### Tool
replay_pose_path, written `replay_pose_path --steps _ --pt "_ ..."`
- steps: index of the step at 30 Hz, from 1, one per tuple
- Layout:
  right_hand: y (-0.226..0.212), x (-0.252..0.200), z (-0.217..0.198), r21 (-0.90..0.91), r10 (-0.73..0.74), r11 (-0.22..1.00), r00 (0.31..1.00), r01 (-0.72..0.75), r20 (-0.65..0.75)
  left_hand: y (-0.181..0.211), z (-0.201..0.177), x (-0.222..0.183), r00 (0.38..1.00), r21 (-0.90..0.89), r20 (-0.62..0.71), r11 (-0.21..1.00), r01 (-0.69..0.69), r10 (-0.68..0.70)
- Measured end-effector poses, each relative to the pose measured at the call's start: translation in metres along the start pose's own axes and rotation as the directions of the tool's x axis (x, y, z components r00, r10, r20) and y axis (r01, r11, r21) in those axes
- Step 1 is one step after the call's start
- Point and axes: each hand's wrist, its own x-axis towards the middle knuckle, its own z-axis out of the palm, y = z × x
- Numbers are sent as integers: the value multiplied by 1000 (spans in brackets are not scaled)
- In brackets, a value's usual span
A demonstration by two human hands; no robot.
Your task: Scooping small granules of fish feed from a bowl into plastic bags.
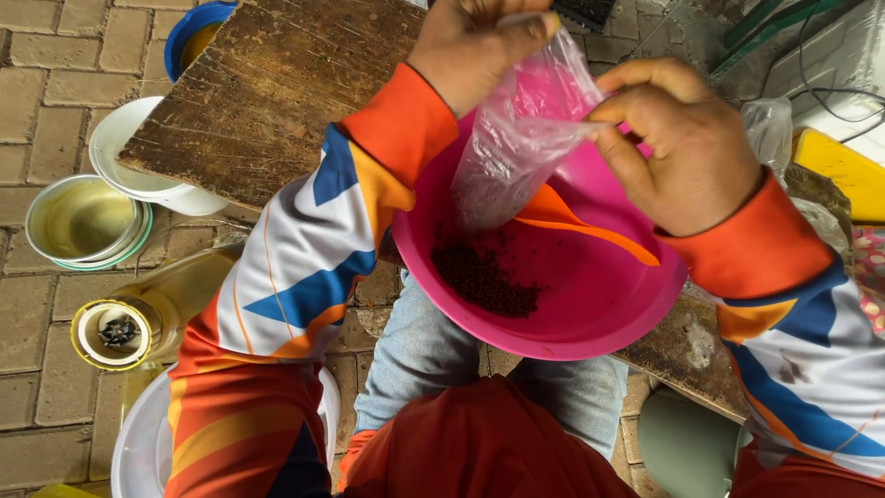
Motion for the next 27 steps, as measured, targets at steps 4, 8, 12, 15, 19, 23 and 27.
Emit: replay_pose_path --steps 4,8,12,15,19,23,27 --pt "5 -3 -4 161 211 967 973 -195 -89 7 -8 -3 989 -162 -141 984 -70 47" --pt "37 -17 2 181 123 974 988 -137 89 -6 -17 -19 988 -94 -133 993 67 -79" --pt "67 -61 -34 -1 105 994 993 -105 61 9 -19 -45 999 -78 -43 997 5 -9" --pt "101 -112 -48 45 386 922 918 -384 -90 34 -26 -70 999 224 -30 975 -14 22" --pt "136 -177 -46 152 829 552 520 -820 -205 39 -24 -85 1000 362 -29 932 13 -3" --pt "161 -230 -36 -234 726 668 688 -706 -5 51 -9 -78 999 503 -7 863 38 -40" --pt "177 -267 -25 -266 563 804 824 -532 53 64 -5 -74 974 748 164 624 -224 154"
